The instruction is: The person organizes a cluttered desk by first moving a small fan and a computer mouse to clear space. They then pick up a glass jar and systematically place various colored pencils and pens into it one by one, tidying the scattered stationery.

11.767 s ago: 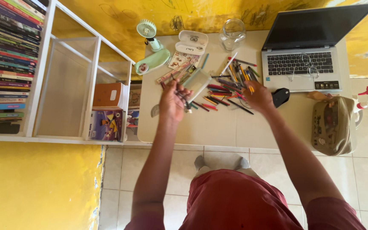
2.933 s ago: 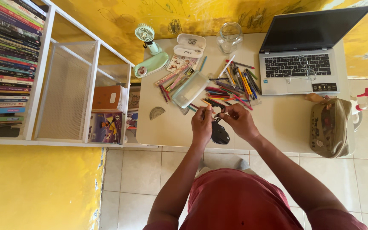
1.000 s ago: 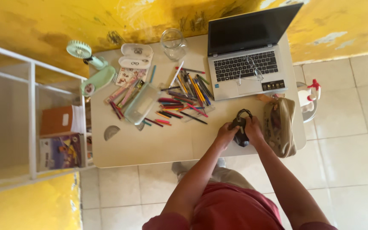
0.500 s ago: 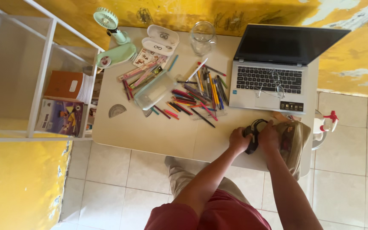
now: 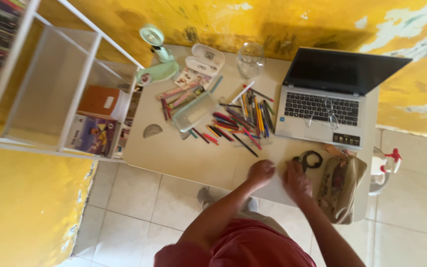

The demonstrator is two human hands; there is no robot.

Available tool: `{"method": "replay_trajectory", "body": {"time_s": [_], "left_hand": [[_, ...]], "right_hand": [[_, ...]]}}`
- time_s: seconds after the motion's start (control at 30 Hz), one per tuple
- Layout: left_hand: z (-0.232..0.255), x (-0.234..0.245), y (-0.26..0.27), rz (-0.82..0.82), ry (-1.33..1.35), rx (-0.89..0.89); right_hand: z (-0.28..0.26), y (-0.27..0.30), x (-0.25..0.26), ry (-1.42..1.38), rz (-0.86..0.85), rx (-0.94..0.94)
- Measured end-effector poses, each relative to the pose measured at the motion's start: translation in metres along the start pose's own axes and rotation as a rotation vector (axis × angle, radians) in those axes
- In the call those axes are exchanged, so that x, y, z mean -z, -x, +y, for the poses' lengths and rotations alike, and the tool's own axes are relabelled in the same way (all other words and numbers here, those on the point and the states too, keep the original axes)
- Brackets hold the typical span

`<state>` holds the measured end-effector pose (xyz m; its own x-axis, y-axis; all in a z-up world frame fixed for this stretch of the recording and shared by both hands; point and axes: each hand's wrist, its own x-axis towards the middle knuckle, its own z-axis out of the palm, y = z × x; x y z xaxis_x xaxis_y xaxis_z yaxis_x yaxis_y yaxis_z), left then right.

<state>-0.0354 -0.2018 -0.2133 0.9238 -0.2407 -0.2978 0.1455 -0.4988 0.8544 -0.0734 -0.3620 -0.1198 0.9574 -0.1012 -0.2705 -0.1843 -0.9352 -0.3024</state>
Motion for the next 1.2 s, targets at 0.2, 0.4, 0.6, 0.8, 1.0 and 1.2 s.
{"method": "replay_trajectory", "body": {"time_s": [0.2, 0.4, 0.6, 0.8, 1.0, 1.2], "left_hand": [[-0.05, 0.105, 0.047, 0.342, 0.021, 0.133], [-0.087, 0.191, 0.078, 0.573, 0.093, 0.267], [-0.116, 0.257, 0.055, 0.577, 0.074, 0.307], [-0.134, 0.316, 0.014, 0.47, 0.096, 0.222], [-0.152, 0.352, -0.013, 0.409, 0.117, 0.158], [-0.161, 0.371, -0.012, 0.349, 0.166, 0.161]], "right_hand": [[-0.013, 0.015, -0.056, -0.108, 0.11, 0.248], [-0.044, -0.008, -0.07, -0.118, 0.081, 0.303], [-0.091, -0.061, -0.072, -0.184, 0.187, 0.333], [-0.151, -0.177, -0.035, 0.041, 0.278, 0.188], [-0.199, -0.315, 0.057, 0.11, 0.265, 0.089], [-0.185, -0.388, 0.061, 0.367, 0.088, 0.113]]}}
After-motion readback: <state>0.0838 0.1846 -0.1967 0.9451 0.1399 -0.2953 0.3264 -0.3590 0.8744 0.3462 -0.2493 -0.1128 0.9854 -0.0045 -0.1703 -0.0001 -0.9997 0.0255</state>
